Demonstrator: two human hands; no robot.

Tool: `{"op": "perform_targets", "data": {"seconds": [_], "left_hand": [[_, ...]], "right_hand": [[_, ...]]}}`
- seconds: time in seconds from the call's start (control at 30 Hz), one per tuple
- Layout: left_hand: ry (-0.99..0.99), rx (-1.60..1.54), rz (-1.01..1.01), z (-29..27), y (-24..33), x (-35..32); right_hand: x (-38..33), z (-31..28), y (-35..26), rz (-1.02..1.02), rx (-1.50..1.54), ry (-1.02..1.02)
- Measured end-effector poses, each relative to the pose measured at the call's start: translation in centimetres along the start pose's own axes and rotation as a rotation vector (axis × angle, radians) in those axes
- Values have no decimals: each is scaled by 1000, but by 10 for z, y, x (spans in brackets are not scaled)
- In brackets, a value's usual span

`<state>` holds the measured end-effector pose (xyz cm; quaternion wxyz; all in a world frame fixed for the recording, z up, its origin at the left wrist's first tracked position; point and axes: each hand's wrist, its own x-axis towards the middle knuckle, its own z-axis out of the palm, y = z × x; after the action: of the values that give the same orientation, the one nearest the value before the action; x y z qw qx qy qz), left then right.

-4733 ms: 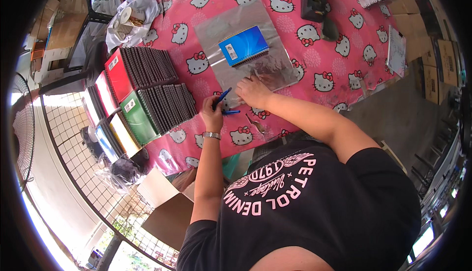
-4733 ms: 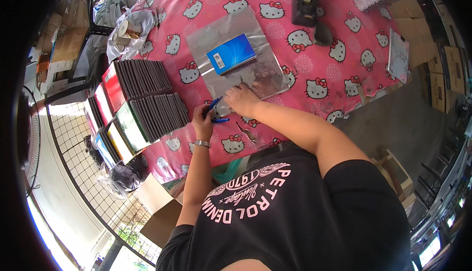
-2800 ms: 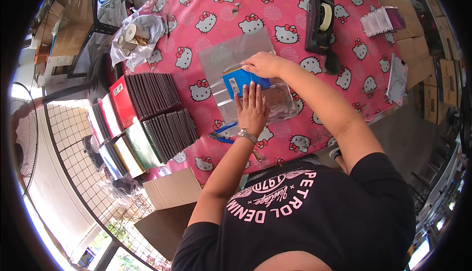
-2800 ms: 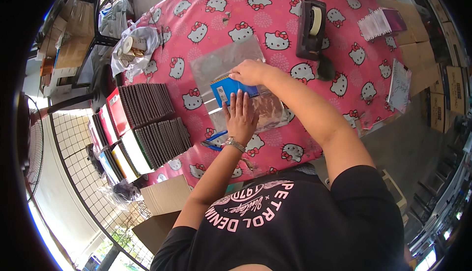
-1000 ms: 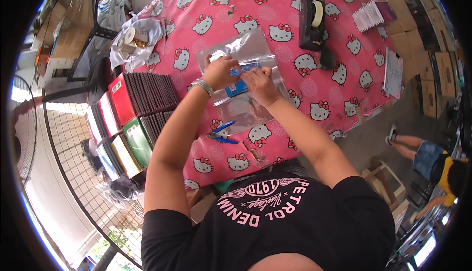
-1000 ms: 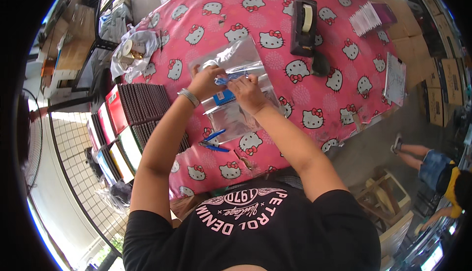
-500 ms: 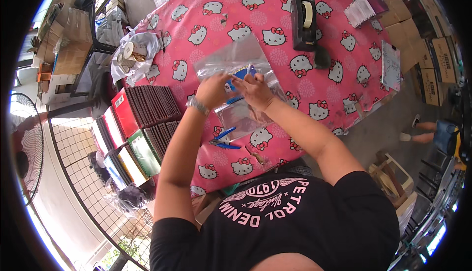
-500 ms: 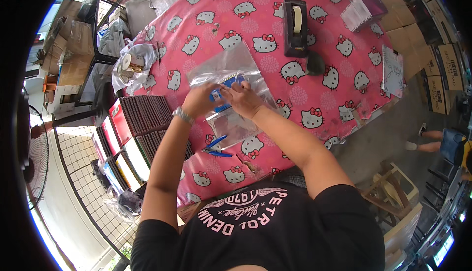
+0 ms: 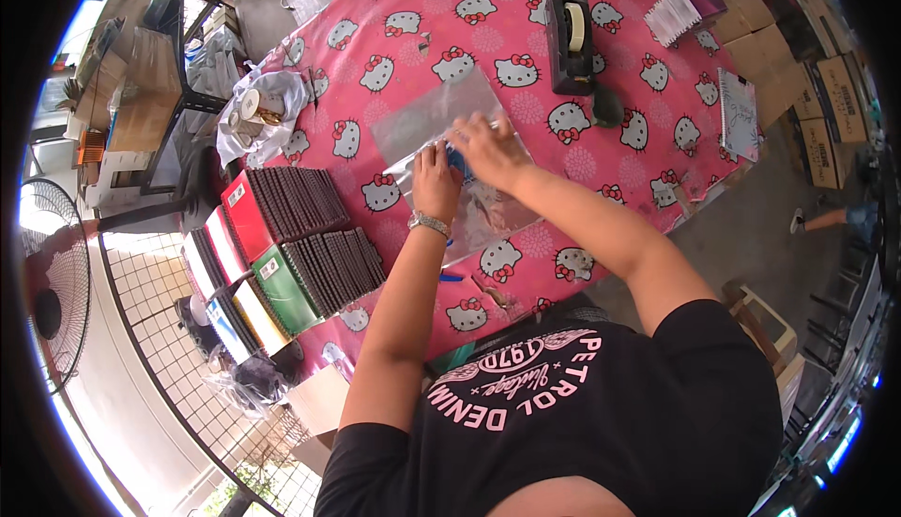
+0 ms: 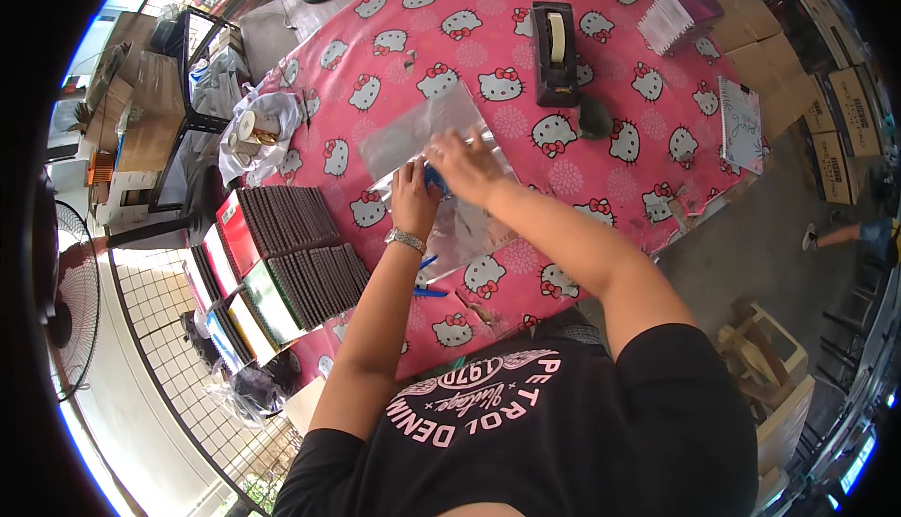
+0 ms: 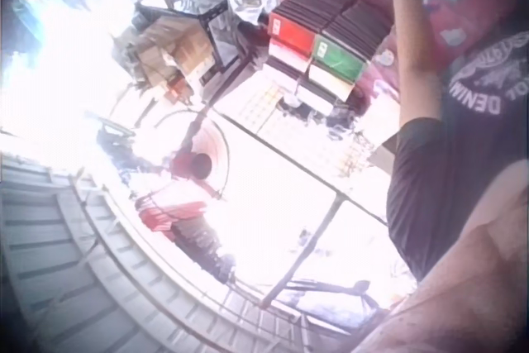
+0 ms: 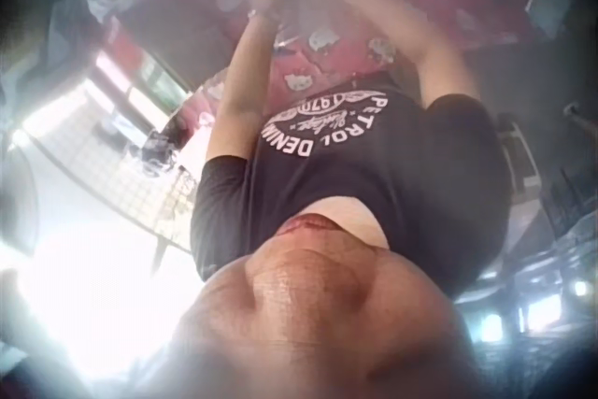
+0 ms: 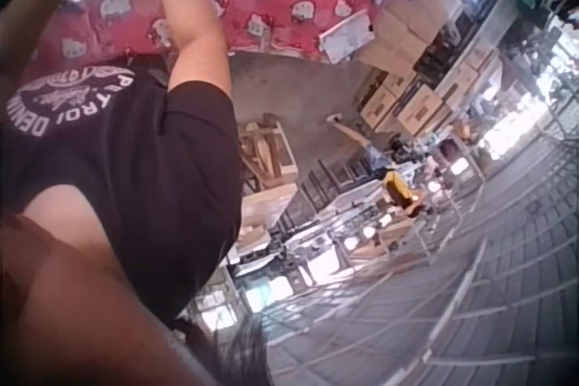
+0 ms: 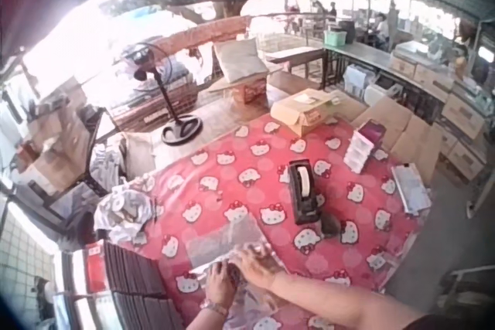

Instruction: The person places a plastic bag onto the table and then gathers small notebooks of various colors. The person puts the notebooks into the plastic bag, seals it using adhesive tape from a dispenser, and places the packaged items aside.

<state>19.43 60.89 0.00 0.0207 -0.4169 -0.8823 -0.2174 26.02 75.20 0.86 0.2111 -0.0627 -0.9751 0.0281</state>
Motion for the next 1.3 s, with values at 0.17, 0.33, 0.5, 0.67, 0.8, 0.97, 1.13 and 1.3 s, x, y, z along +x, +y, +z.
{"op": "perform_targets", "data": {"seconds": [0.17,0.33,0.5,0.67,0.8,0.97,1.13,1.3], "left_hand": [[-69,41,-57,-4,-7,10],[-103,239,74,-9,-1,22],[-306,278,58,-16,3,24],[-281,262,91,-12,7,11],[-373,298,101,-11,2,15],[-443,408,115,-15,13,16],[-454,434,98,-6,17,8],[-472,384,1,-7,24,-4]], "right_hand": [[-5,-52,42,213,64,-48],[-76,-32,-38,67,207,-98],[-68,-17,-71,95,132,-347],[-44,-2,-75,120,104,-400],[-42,-2,-71,118,83,-295],[-40,-39,49,339,570,214],[-38,-25,186,1238,1002,311],[-27,-27,187,1520,1516,277]]}}
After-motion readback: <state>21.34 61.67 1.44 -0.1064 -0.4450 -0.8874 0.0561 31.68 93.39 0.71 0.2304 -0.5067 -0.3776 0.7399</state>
